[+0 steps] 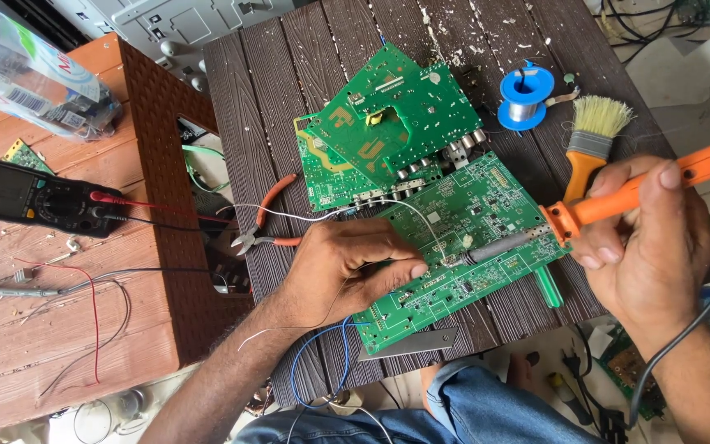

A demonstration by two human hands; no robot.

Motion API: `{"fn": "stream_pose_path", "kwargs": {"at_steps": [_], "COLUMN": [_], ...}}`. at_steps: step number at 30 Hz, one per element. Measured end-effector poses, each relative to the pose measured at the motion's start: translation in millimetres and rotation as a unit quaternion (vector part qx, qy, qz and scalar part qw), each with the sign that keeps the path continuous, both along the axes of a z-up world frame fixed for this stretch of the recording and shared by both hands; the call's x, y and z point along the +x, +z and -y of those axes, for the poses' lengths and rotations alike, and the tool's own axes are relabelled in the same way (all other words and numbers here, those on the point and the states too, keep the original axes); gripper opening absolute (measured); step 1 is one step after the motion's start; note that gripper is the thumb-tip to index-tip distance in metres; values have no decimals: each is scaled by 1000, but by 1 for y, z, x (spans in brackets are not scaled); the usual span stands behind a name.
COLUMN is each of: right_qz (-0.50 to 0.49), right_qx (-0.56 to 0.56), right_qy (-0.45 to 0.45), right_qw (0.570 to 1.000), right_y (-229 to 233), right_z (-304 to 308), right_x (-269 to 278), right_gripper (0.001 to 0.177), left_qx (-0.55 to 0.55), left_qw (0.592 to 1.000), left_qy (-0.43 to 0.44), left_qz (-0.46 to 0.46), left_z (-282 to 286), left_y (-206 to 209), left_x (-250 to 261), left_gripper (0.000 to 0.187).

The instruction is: The person sits on the floor and uses a soldering iron to solder wires onto a green circuit board placed on a low table. They hold the wire with one hand and apply the soldering iron with the other, working on different connection points on the board.

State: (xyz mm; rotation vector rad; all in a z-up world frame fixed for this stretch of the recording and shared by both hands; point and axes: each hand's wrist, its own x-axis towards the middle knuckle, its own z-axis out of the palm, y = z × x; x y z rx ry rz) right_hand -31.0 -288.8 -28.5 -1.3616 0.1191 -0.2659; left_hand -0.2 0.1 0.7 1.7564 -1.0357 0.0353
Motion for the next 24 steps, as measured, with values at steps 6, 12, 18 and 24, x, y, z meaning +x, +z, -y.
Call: {"fn": "stream_pose_path", "kwargs": {"at_steps": [6,12,18,24], "right_qz": [-9,-17,1,19], "right_qx": [8,23,8,25], "right_qy": [1,-2,13,22], "right_qw": [1000,1000,1000,999], "right_y": [0,2,0,-2], "right_z": [2,1,3,3], "right_x": [0,0,1,1], "right_gripper": [49,51,49,47], "left_qx": [11,13,13,8], "left_qw": [1000,1000,1000,1000], "left_qy": [0,0,3,4], "left_qz": [9,9,5,9], "left_z": [-1,-1,-1,0], "left_y": [0,2,1,-1], "left_x": [0,0,0,0], "left_gripper": [19,20,19,18]}}
